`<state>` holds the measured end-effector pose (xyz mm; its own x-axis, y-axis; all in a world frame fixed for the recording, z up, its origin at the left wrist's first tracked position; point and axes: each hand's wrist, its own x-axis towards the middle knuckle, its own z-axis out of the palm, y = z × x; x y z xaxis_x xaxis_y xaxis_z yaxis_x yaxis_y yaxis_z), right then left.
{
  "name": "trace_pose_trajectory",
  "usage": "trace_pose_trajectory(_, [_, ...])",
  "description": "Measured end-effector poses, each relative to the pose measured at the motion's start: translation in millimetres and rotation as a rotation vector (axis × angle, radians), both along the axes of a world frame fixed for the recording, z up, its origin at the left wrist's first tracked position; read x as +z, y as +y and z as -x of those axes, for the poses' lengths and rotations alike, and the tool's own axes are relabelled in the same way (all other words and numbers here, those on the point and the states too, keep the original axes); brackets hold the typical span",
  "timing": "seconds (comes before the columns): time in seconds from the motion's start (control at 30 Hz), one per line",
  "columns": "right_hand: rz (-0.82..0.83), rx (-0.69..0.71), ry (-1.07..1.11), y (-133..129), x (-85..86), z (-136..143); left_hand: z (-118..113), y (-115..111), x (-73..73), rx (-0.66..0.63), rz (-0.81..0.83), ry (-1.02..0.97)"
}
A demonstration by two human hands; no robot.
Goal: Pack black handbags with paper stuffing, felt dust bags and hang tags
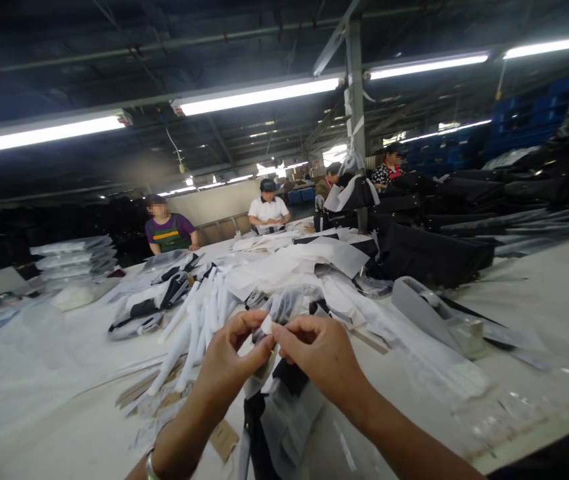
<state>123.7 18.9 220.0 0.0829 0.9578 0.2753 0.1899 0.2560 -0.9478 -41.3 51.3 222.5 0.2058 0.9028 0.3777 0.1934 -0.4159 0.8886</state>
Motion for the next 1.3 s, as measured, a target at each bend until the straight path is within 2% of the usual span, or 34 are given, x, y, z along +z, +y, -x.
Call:
trace_pose_trajectory(0.2, [0.117, 0.066, -0.013, 0.8, 2.7, -5.6, 2.6, -1.3, 2.8, 0.005, 0.007, 0.0])
trace_pose_trajectory(0.3, [0.195, 0.072, 0.018, 5.3, -0.9, -9.4, 3.1, 0.8, 1.0, -0.044, 0.048, -0.037])
trace_pose_trajectory(0.37, [0.223, 0.06, 0.039, 10.5, -6.3, -11.8, 2.4, 1.6, 0.3, -0.085, 0.101, -0.085])
trace_pose_trajectory(0.53, [0.222, 0.136, 0.115, 27.3, -26.1, -14.8, 0.2, -1.9, 3.5, -0.165, 0.34, -0.242])
trace_pose_trajectory(0.7, [0.184, 0.044, 0.073, 22.2, -39.4, -17.7, 1.4, -5.4, 6.1, -0.202, 0.429, -0.295])
trace_pose_trajectory(0.87, [0.003, -0.101, 0.176, -14.0, -33.6, -13.2, -0.3, -6.4, 7.2, -0.143, 0.416, -0.297])
trace_pose_trajectory(0.97, [-0.027, -0.021, 0.215, -28.6, -23.5, -2.7, -1.4, -7.9, 8.2, -0.134, 0.41, -0.257])
trace_pose_trajectory(1.07, [-0.039, 0.054, 0.278, -29.6, -15.2, 9.8, -2.0, -8.6, 7.2, -0.154, 0.366, -0.219])
trace_pose_trajectory(1.17, [-0.056, 0.045, 0.392, -22.6, -11.3, 20.8, -3.0, -8.2, 5.1, -0.17, 0.292, -0.185])
trace_pose_trajectory(1.3, [0.007, -0.003, 0.565, -14.1, -9.2, 29.0, -3.1, -10.9, 5.9, -0.14, 0.113, -0.068])
